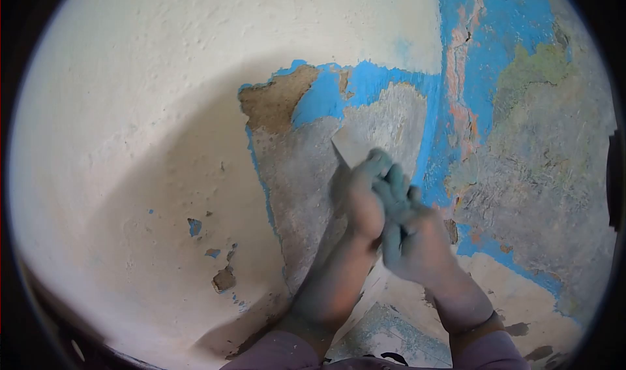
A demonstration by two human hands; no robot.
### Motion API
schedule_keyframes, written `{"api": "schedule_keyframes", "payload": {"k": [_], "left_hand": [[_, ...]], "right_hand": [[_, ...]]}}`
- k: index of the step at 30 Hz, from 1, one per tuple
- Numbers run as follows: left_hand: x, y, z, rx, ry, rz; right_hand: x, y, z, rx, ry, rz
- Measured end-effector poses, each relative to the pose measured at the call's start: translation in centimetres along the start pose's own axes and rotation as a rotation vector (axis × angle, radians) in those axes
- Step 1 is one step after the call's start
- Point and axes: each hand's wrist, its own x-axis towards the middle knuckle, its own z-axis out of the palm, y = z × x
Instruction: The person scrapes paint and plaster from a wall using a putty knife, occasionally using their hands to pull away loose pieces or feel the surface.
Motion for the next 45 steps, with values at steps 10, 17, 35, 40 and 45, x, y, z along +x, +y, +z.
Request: {"api": "schedule_keyframes", "payload": {"k": [10,17,35,40,45], "left_hand": [[-0.2,1.6,-0.9,0.257,0.104,-0.035],[-0.6,2.3,-0.9,0.254,0.052,-0.093],[0.7,-1.9,-3.5,0.618,-0.062,-0.016],[1.0,-3.0,-2.3,0.912,-0.014,0.035],[4.8,-10.5,-7.1,0.651,-0.136,0.003]], "right_hand": [[-1.0,1.3,3.6,0.193,0.113,0.014],[-0.7,0.3,3.3,0.068,0.191,-0.087],[-2.9,4.6,2.8,0.243,0.228,-0.002],[-3.2,8.1,3.0,-0.088,0.297,0.028],[-5.0,13.3,3.6,-0.075,0.384,0.058]]}}
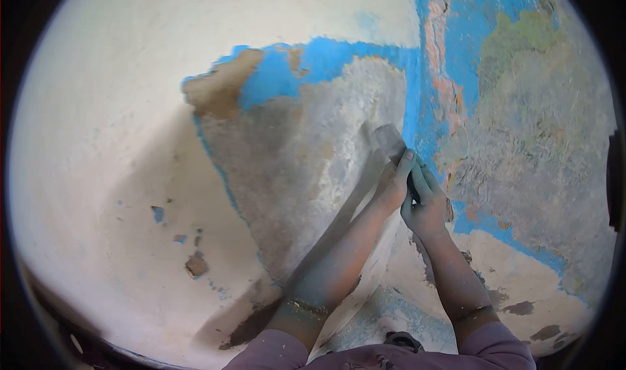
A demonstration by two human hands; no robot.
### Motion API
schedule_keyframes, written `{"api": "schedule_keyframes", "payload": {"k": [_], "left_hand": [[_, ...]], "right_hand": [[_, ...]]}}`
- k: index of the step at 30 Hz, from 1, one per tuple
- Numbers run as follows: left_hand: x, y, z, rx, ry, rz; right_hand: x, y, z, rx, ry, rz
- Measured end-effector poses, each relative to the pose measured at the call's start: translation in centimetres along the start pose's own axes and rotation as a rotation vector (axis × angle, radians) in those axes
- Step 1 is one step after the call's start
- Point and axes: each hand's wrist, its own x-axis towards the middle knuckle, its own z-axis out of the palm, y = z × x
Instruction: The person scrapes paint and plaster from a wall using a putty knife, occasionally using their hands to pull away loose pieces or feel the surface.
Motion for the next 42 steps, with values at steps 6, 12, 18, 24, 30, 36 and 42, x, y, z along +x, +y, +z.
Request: {"api": "schedule_keyframes", "payload": {"k": [6,12,18,24,30,36,42], "left_hand": [[5.9,-1.1,4.1,0.213,-0.027,-0.167],[13.9,-5.9,9.0,0.299,-0.016,-0.417],[18.7,-9.2,9.4,0.359,0.052,-0.453],[20.0,-8.9,5.5,0.309,0.161,-0.394],[18.1,-5.6,2.8,0.145,0.215,-0.287],[16.1,-2.1,1.7,0.031,0.193,-0.198],[12.8,0.8,0.8,0.051,0.163,-0.192]], "right_hand": [[2.1,7.8,-0.7,0.046,0.175,-0.050],[5.8,15.9,-4.3,0.245,0.017,0.275],[7.4,21.2,-3.7,0.396,-0.062,0.370],[8.6,21.6,0.2,0.513,-0.069,0.332],[10.0,18.4,2.1,0.579,-0.100,0.164],[10.9,14.0,2.7,0.544,-0.106,0.059],[10.0,8.8,2.3,0.473,-0.094,0.095]]}}
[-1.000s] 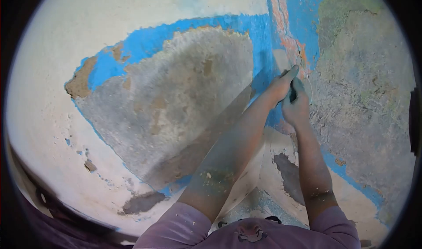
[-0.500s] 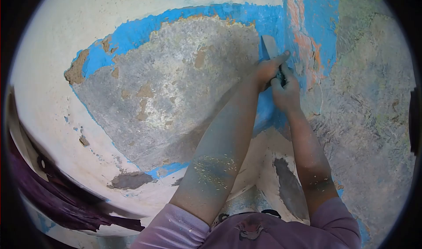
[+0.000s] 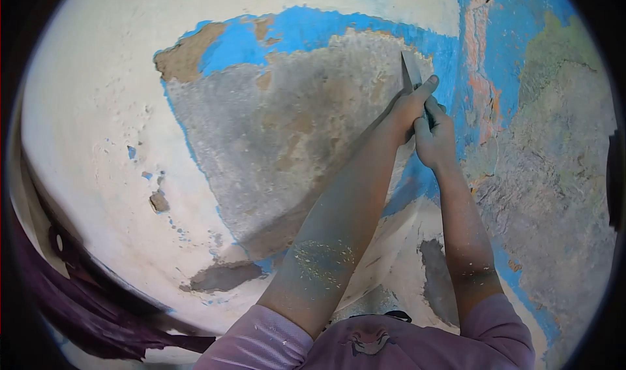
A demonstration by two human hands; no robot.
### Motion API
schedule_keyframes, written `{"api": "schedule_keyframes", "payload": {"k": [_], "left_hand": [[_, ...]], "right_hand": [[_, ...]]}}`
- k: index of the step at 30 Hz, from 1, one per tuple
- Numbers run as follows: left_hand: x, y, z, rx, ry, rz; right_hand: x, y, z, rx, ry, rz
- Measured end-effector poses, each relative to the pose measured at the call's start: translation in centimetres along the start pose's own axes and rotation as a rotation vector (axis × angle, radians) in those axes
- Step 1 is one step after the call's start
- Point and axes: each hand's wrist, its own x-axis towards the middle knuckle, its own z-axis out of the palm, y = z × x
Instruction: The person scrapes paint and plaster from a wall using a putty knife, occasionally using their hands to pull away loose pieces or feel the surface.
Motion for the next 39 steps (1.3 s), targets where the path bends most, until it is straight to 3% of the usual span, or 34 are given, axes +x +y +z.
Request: {"api": "schedule_keyframes", "payload": {"k": [5,7,10,14,17,19,27,35,37,39], "left_hand": [[-1.8,0.5,-0.9,-0.099,-0.077,-0.046],[-2.5,0.6,-0.9,-0.120,-0.069,-0.087],[-2.4,0.7,-0.5,-0.194,-0.197,0.016],[-2.5,2.7,0.4,-0.296,-0.126,-0.064],[-1.5,2.2,1.0,-0.209,-0.073,-0.087],[-1.4,1.1,1.2,-0.159,0.069,-0.072],[-1.0,1.0,1.1,-0.036,0.111,-0.101],[-0.6,0.8,2.5,-0.173,0.113,-0.049],[-0.2,0.5,2.4,-0.144,0.107,-0.017],[0.3,0.6,3.3,-0.260,0.138,-0.027]], "right_hand": [[-1.1,-2.5,1.0,-0.067,0.034,0.067],[-1.5,-3.7,1.0,-0.048,-0.011,0.201],[-1.3,-4.7,0.9,-0.002,0.011,0.276],[0.6,-5.4,0.7,-0.094,0.063,0.364],[0.6,-6.2,-0.1,-0.048,0.008,0.497],[0.0,-5.3,-0.2,-0.034,-0.018,0.483],[-0.2,-5.1,-0.2,0.036,-0.023,0.481],[1.0,-5.9,-1.9,-0.045,-0.024,0.410],[1.3,-4.4,-2.8,-0.133,-0.199,0.377],[2.2,-4.0,-3.6,-0.116,-0.210,0.332]]}}
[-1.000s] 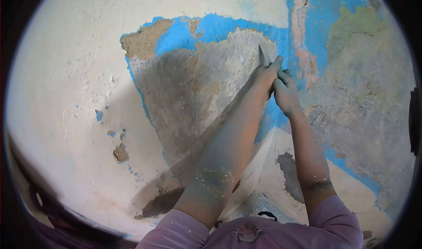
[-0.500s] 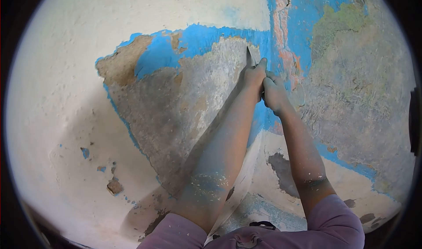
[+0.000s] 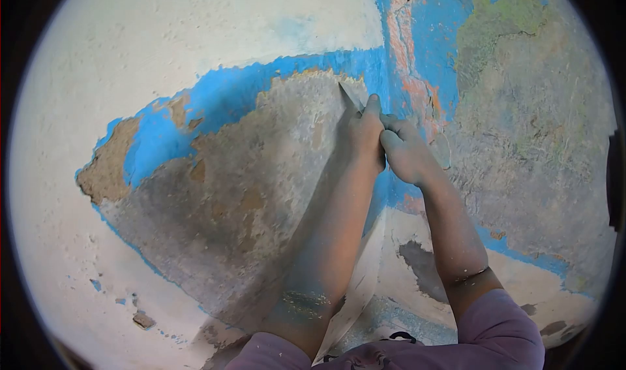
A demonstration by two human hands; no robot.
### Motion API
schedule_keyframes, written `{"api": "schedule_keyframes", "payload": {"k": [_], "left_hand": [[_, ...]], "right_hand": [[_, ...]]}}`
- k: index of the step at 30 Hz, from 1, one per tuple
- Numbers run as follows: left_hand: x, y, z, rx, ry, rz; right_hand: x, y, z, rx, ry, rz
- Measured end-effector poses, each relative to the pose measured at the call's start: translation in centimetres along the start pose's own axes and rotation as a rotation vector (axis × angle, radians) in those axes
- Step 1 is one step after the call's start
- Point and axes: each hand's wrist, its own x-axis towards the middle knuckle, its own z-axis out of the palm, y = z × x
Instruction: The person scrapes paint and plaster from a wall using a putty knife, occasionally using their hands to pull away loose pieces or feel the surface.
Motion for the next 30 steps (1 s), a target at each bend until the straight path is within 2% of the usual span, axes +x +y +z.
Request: {"api": "schedule_keyframes", "payload": {"k": [1,3,5,7,9,11,13,14,16,18,20,22,24,26,29,30], "left_hand": [[0.0,-0.2,0.7,-0.006,-0.002,0.000],[-0.2,-0.9,1.8,-0.093,0.042,0.135],[-0.8,-2.1,1.3,-0.129,0.038,0.092],[0.0,-2.4,0.7,-0.153,0.036,0.054],[1.2,-1.7,0.2,-0.054,-0.063,0.107],[2.1,-1.5,0.7,0.025,-0.004,0.131],[3.0,-2.0,0.5,0.101,0.059,0.159],[3.5,-3.1,-0.2,0.055,0.055,0.163],[3.1,-3.3,-0.3,0.017,0.063,0.184],[2.0,-2.5,1.2,-0.183,0.019,0.157],[2.9,-2.6,1.5,-0.191,0.033,0.195],[3.1,-3.0,1.7,-0.195,0.046,0.232],[2.0,-3.7,1.5,-0.271,-0.003,0.105],[2.6,-3.6,1.4,-0.253,-0.004,0.131],[3.0,-3.4,2.2,-0.245,0.021,0.153],[3.0,-3.5,2.5,-0.249,0.048,0.147]], "right_hand": [[0.3,0.1,-0.6,0.005,-0.015,-0.041],[0.2,0.7,-1.4,0.015,-0.051,-0.033],[-0.2,1.6,-1.4,0.043,-0.081,-0.032],[-0.6,2.5,-0.8,-0.060,-0.025,-0.075],[0.8,2.5,-0.7,-0.104,-0.009,-0.065],[1.5,2.5,-0.9,-0.142,-0.007,-0.050],[1.3,2.4,-1.3,0.015,0.011,-0.087],[0.9,2.4,-1.5,0.026,0.001,-0.090],[0.3,2.5,-1.7,-0.205,-0.060,-0.166],[1.3,2.1,-2.2,-0.181,-0.067,-0.161],[1.9,2.4,-2.4,-0.161,-0.078,-0.147],[1.8,3.1,-2.4,-0.132,-0.015,-0.229],[1.3,4.3,-2.3,-0.195,-0.023,-0.256],[1.5,4.5,-2.4,-0.271,-0.030,-0.284],[2.3,4.0,-3.3,-0.178,-0.120,-0.234],[2.3,5.0,-3.0,-0.203,-0.074,-0.302]]}}
